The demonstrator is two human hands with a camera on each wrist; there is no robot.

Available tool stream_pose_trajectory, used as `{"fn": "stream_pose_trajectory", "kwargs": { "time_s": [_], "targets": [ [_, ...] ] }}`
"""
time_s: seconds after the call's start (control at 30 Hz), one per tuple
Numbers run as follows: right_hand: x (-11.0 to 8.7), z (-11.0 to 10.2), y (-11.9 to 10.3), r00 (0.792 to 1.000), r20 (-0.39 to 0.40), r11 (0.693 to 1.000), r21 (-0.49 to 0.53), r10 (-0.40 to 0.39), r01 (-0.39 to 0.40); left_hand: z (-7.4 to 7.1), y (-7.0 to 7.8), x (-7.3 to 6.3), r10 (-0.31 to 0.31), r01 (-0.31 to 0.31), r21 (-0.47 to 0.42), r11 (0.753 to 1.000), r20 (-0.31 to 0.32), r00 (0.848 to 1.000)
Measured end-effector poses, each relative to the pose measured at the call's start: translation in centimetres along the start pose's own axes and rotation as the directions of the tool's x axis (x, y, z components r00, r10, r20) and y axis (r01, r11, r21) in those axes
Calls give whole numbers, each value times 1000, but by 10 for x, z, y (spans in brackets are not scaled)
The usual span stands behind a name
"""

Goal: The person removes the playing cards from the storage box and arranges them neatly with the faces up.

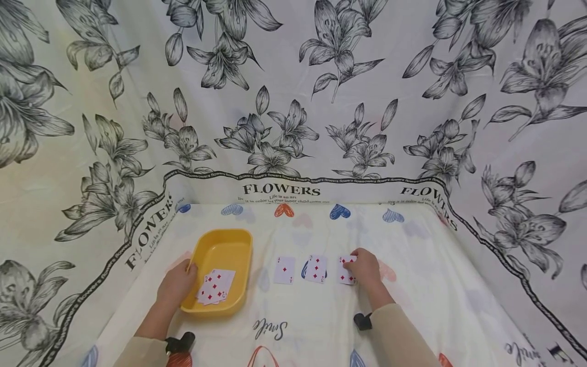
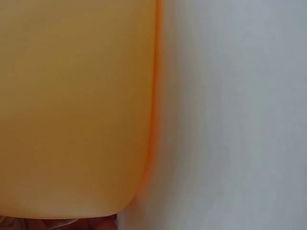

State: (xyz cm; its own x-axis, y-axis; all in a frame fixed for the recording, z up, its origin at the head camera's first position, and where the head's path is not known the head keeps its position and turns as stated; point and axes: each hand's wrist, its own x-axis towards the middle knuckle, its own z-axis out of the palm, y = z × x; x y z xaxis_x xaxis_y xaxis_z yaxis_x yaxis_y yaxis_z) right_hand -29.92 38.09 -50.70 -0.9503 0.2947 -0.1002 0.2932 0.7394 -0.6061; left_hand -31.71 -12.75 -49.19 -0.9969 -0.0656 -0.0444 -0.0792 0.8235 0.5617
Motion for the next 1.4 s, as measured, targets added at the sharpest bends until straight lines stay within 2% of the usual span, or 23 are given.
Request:
{"fn": "stream_pose_trajectory", "kwargs": {
  "time_s": [0.1, 0.23, 0.67, 0.83, 0.97, 1.13, 1.4],
  "targets": [
    [-1, 1, -3, 1000, -4, 996, -82, -18, 18, -1, 0, -1, -6, 6, 3, 1000, 1, 1000],
    [-3, 2, -5, 1000, 10, 994, -111, -14, 15, -2, -2, -1, -5, 5, 11, 1000, 3, 1000],
    [-5, -2, -7, 1000, 10, 1000, -23, 0, 0, -1, -3, -1, -19, 19, -18, 1000, 7, 1000],
    [-4, -8, -19, 1000, -24, 1000, -24, -1, 0, 1, -3, 0, -17, 17, -35, 999, 6, 1000],
    [-1, -12, -36, 998, -57, 1000, -12, -25, 25, 1, -3, 2, -14, 14, -31, 999, 13, 1000],
    [-1, -7, -69, 995, -73, 997, 39, -63, 66, 1, -2, 2, -21, 22, -25, 999, 15, 1000],
    [-9, 16, -129, 995, 11, 990, 103, -97, 95, 2, -2, 2, -15, 15, -18, 1000, 5, 1000]
  ]
}}
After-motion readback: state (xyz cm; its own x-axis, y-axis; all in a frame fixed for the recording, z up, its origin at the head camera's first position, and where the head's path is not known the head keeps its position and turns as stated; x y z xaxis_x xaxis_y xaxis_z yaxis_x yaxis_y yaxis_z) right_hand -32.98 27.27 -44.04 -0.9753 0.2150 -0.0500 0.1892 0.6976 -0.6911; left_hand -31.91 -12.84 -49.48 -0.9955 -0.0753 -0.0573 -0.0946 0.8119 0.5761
